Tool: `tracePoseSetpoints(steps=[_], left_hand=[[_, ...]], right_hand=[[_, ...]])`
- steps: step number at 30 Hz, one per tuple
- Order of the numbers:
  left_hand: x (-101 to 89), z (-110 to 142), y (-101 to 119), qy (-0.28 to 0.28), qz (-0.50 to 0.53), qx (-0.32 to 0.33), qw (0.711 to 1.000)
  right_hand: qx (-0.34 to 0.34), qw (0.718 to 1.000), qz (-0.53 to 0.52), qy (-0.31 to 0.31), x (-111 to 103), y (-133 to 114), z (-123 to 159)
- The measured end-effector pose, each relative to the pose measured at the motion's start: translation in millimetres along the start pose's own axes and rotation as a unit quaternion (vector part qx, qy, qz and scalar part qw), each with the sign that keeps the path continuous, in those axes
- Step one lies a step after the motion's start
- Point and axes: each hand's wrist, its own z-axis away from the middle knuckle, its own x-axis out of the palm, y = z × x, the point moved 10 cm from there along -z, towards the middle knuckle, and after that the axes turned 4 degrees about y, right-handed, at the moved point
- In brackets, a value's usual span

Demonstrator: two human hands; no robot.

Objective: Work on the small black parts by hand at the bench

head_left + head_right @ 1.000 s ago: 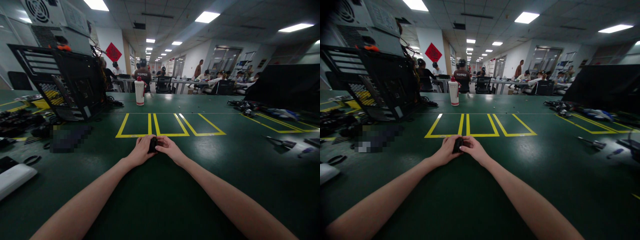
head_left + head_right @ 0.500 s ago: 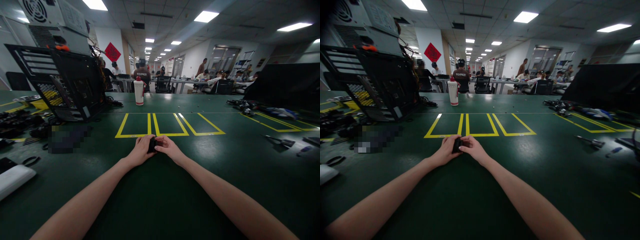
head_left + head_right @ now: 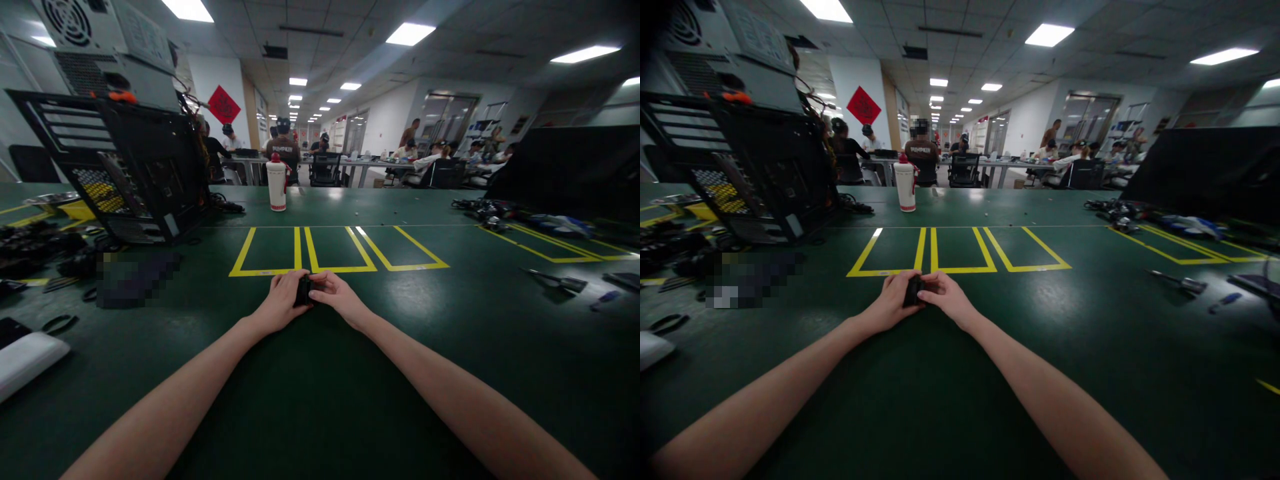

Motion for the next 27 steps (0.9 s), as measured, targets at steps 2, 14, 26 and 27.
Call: tracePoseSetpoints(steps=[2,14,26,27], left_hand=[[-0.2,-0.2,0.7,-0.003,0.003,0.0,1.0],[-1.4,-0.1,1.0,-0.004,0.007,0.002,1.0],[0.7,0.0,0.0,-0.011,0.001,-0.001,1.0],[1.7,0.0,-0.5,-0.012,0.001,-0.001,1.0]], right_hand=[[0.006,1.0,0.01,0.001,-0.7,0.6,-0.1],[0.012,1.0,0.006,-0.008,0.7,-1.8,1.3],[0.015,1.0,0.005,-0.013,-0.5,4.5,-2.2],[0.012,1.0,0.0,-0.015,0.2,3.4,-1.5]])
